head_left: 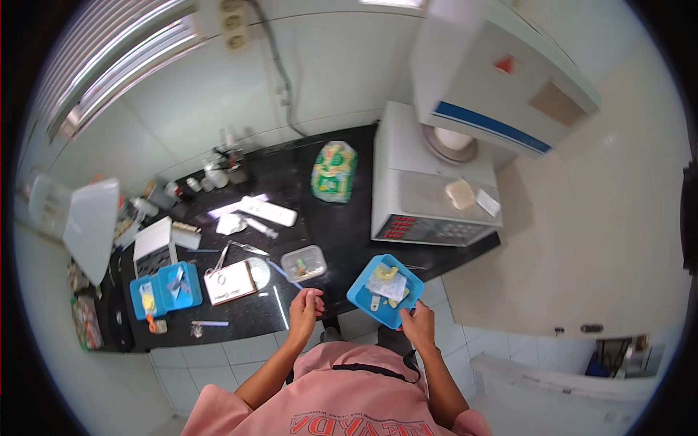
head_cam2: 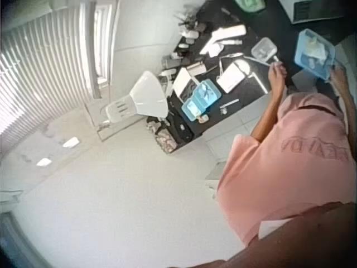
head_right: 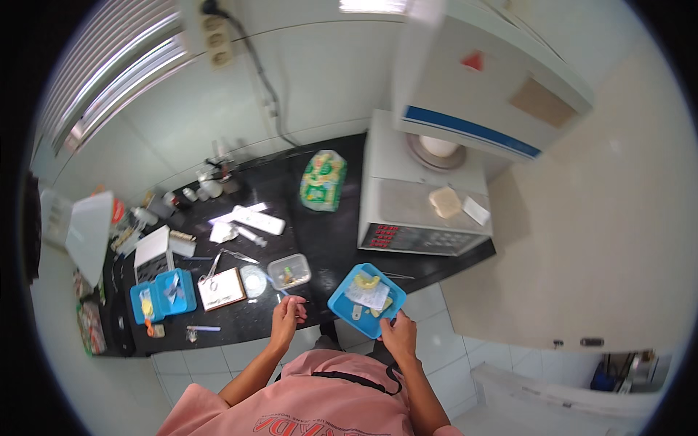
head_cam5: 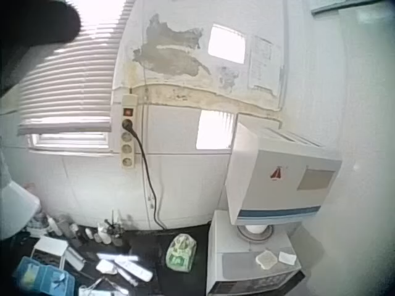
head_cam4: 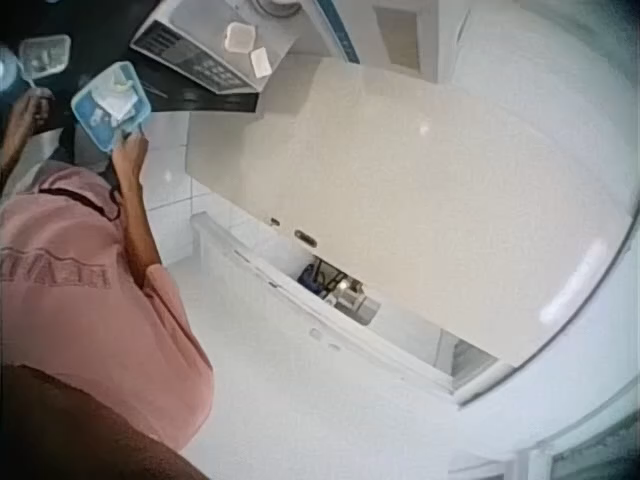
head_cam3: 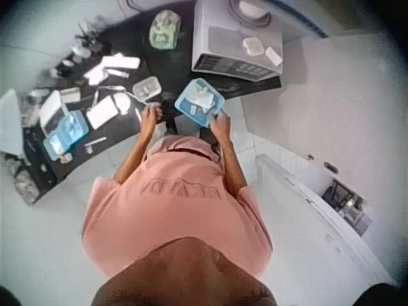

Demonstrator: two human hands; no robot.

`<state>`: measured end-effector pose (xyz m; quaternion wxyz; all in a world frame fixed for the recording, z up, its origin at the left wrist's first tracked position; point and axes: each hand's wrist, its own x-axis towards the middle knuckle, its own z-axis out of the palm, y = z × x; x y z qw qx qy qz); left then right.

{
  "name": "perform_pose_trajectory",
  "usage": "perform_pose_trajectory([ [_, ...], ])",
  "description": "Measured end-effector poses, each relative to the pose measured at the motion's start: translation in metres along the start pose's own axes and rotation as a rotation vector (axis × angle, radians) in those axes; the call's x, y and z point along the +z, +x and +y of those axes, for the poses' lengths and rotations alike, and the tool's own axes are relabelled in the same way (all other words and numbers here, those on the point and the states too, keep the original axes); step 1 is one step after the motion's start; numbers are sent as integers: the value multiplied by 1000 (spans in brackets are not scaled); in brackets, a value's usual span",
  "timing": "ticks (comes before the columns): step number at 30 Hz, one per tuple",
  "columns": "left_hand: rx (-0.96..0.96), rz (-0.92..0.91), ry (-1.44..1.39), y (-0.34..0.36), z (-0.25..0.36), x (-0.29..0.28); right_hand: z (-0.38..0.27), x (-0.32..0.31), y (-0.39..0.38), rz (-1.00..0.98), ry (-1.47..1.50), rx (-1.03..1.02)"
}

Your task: The recorder applies staining liquids to a dental crown model using a microbrush and then places the model on a ceramic tray into a porcelain furnace.

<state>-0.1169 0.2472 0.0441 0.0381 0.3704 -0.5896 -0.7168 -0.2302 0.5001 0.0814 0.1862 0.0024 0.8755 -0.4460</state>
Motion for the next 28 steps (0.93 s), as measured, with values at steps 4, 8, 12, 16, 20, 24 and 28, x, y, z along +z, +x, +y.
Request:
perform_pose_trajectory([
  [4,-146,-411,-58,3,46,49,-25,-42,-22,16,-146,-65],
  [8,-109,-821,419,10,90,112,-2,-89,-38,34,-161,-95],
  [12,-120,-918,545,-6,88,169,40,-132,-46,40,-180,-95],
  [16,-132,-874,458,-18,40,227,95,-182,-61,118,-31,-129],
  [20,-228,-892,463,-44,0,317,153,-258,-107,236,196,26],
  [24,-183,-1192,642,-77,-20,417,237,-319,-164,614,239,133],
  [28,-323,-1223,699,-113,-46,522,322,-347,-220,921,206,373],
])
